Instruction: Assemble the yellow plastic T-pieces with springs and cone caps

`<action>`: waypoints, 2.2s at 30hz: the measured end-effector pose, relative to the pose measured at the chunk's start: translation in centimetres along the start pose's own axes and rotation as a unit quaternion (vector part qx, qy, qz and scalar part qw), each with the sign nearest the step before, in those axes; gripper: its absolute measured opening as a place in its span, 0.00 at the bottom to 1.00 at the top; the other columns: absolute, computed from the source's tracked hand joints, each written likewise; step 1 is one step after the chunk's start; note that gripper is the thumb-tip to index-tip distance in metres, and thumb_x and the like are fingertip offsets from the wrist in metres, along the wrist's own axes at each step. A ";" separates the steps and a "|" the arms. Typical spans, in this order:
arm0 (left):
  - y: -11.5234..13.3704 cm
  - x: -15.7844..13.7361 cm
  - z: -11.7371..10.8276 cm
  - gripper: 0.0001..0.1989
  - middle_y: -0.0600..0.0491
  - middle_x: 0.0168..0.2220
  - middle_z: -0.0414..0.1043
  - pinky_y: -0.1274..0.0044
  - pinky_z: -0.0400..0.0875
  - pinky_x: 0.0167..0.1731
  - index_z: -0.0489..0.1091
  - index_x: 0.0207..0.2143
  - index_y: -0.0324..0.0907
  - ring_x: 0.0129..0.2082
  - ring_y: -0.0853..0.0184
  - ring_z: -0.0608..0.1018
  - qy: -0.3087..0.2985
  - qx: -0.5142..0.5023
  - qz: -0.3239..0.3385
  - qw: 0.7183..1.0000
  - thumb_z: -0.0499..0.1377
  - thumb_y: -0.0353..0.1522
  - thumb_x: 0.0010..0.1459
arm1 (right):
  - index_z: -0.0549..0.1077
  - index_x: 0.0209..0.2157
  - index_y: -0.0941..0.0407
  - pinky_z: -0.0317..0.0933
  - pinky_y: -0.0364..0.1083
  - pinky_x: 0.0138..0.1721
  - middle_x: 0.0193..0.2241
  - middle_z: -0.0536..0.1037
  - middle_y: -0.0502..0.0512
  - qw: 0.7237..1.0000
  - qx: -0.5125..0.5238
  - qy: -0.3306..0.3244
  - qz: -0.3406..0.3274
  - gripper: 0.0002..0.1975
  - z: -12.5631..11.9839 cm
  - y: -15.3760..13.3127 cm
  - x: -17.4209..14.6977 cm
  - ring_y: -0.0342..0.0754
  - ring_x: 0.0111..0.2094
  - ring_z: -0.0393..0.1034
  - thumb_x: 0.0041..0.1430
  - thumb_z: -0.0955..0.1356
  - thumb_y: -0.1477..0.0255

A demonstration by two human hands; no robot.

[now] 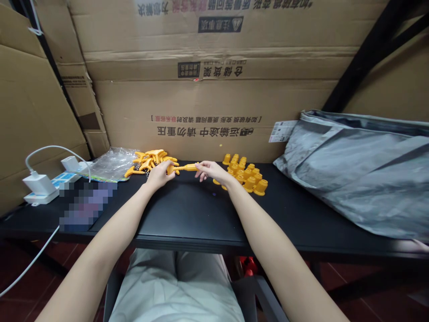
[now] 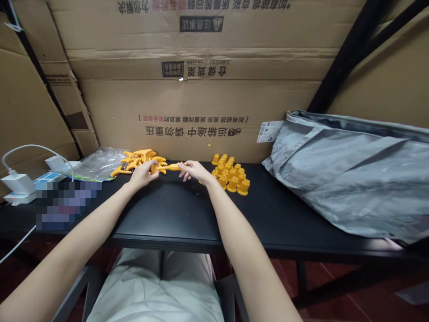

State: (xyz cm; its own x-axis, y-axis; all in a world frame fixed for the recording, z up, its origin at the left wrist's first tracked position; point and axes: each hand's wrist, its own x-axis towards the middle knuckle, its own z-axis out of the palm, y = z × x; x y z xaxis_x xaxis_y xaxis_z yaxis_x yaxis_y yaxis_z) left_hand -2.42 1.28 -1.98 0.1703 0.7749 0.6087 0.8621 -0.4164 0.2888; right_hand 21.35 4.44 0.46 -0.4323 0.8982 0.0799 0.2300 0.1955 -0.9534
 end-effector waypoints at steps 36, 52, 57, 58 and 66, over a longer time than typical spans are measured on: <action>-0.4 0.0 0.4 0.14 0.53 0.41 0.76 0.76 0.72 0.40 0.68 0.42 0.44 0.39 0.66 0.78 0.015 -0.011 0.030 0.999 0.63 0.36 0.53 | 0.70 0.37 0.60 0.60 0.38 0.20 0.21 0.79 0.54 1.000 -0.009 -0.001 -0.003 0.17 0.0 0.6 0.3 0.40 0.17 0.69 0.60 0.68 0.59; -0.4 0.0 0.4 0.14 0.53 0.39 0.76 0.76 0.72 0.38 0.68 0.41 0.44 0.38 0.66 0.78 0.014 -0.009 0.028 0.999 0.64 0.36 0.52 | 0.73 0.37 0.60 0.60 0.36 0.20 0.26 0.79 0.52 1.000 -0.009 0.000 -0.017 0.14 -0.2 0.5 0.1 0.38 0.19 0.69 0.57 0.71 0.63; 0.0 0.0 0.3 0.15 0.53 0.40 0.76 0.76 0.72 0.39 0.68 0.42 0.44 0.38 0.65 0.78 0.020 -0.009 0.032 0.999 0.64 0.36 0.52 | 0.71 0.24 0.60 0.57 0.36 0.18 0.17 0.74 0.52 0.999 -0.033 0.027 0.012 0.23 0.3 0.3 0.3 0.37 0.15 0.65 0.61 0.65 0.54; 0.0 0.0 0.3 0.15 0.53 0.40 0.76 0.76 0.72 0.39 0.68 0.42 0.44 0.38 0.66 0.78 0.021 -0.011 0.033 0.999 0.64 0.36 0.52 | 0.70 0.23 0.60 0.56 0.36 0.17 0.16 0.73 0.52 0.998 -0.035 0.036 0.022 0.25 0.4 0.3 0.4 0.37 0.14 0.65 0.62 0.64 0.53; -0.2 0.0 0.5 0.14 0.52 0.39 0.76 0.76 0.72 0.40 0.68 0.41 0.44 0.39 0.66 0.78 0.015 -0.016 0.027 0.999 0.63 0.36 0.53 | 0.73 0.38 0.60 0.59 0.36 0.18 0.29 0.81 0.56 0.999 -0.023 0.015 0.016 0.18 0.2 0.2 0.2 0.39 0.19 0.71 0.62 0.66 0.58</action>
State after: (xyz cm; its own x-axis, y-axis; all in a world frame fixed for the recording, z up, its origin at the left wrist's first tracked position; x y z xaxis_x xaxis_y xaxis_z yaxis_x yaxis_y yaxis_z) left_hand -2.41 1.63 -2.36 0.2026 0.7364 0.6455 0.8360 -0.4734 0.2777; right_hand 21.17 4.61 0.23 -0.3979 0.9155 0.0589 0.2841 0.1840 -0.9410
